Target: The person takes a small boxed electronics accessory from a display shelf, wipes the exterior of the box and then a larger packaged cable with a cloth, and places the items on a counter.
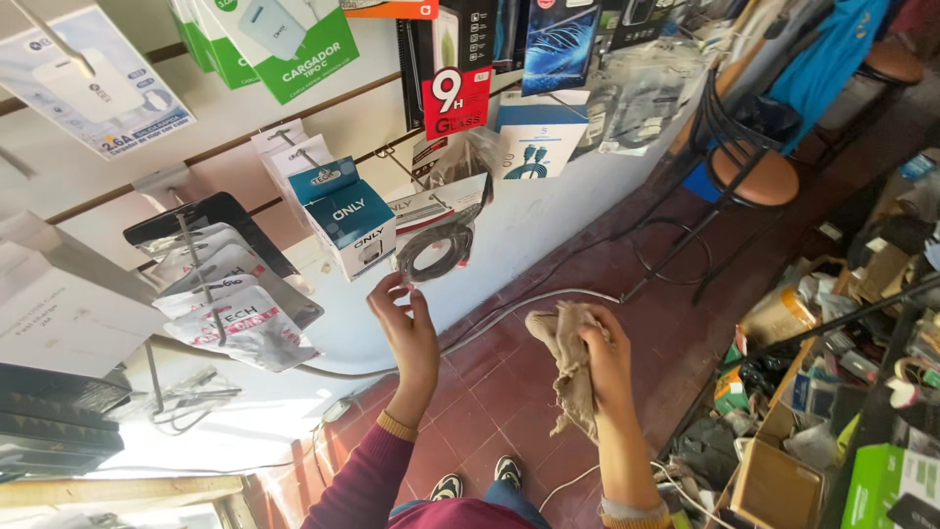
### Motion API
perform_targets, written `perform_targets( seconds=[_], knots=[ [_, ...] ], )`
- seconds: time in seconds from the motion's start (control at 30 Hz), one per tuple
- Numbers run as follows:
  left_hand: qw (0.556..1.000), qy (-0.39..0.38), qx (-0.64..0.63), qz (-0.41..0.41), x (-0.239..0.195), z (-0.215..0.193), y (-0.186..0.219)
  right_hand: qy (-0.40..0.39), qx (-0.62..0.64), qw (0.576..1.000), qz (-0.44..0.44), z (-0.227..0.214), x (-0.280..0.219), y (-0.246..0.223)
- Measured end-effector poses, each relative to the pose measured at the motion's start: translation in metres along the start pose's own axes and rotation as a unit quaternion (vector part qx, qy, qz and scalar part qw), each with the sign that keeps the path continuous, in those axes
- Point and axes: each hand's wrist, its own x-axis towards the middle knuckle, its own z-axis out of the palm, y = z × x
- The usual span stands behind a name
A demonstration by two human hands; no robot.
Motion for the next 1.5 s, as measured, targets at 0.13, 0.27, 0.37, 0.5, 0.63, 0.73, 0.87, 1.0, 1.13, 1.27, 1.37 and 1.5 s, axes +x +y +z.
perform_targets(
  seconds=[0.13,0.27,0.37,0.5,0.63,0.73,0.87,1.0,1.13,1.27,1.37,1.5],
  knots=[
    [0.996,0.078,0.011,-0.036,0.03,0.004,-0.08,-0.135,-0.057,0.986,-0.079,0.067,0.085,0.009],
    [0.994,0.071,0.038,-0.07,0.066,0.007,-0.224,-0.239,-0.069,0.964,-0.097,0.127,0.148,0.004],
    [0.985,-0.049,0.122,-0.115,0.086,-0.008,-0.063,-0.313,-0.182,0.928,-0.092,0.151,0.178,-0.007],
    [0.967,-0.119,0.191,-0.118,0.107,-0.016,-0.06,-0.35,-0.24,0.898,-0.114,0.176,0.197,-0.012],
    [0.973,-0.096,0.165,-0.129,0.105,-0.015,-0.107,-0.361,-0.247,0.892,-0.11,0.183,0.202,-0.007],
    [0.977,-0.085,0.138,-0.135,0.092,-0.025,-0.086,-0.356,-0.229,0.9,-0.108,0.176,0.19,-0.015],
    [0.981,-0.093,0.109,-0.13,0.058,-0.031,-0.054,-0.351,-0.196,0.907,-0.123,0.152,0.169,-0.023],
    [0.982,-0.09,0.094,-0.14,0.035,-0.03,-0.021,-0.344,-0.185,0.913,-0.121,0.124,0.155,-0.033],
    [0.98,-0.117,0.08,-0.14,0.023,-0.026,-0.008,-0.334,-0.174,0.917,-0.132,0.104,0.154,-0.034],
    [0.979,-0.149,0.054,-0.128,0.022,-0.018,0.019,-0.317,-0.162,0.923,-0.146,0.082,0.167,-0.032],
    [0.977,-0.178,0.027,-0.117,0.024,-0.012,0.033,-0.295,-0.136,0.935,-0.142,0.052,0.158,-0.049],
    [0.967,-0.225,-0.006,-0.12,0.021,-0.014,0.096,-0.233,-0.08,0.96,-0.136,0.0,0.119,-0.081]
  ],
)
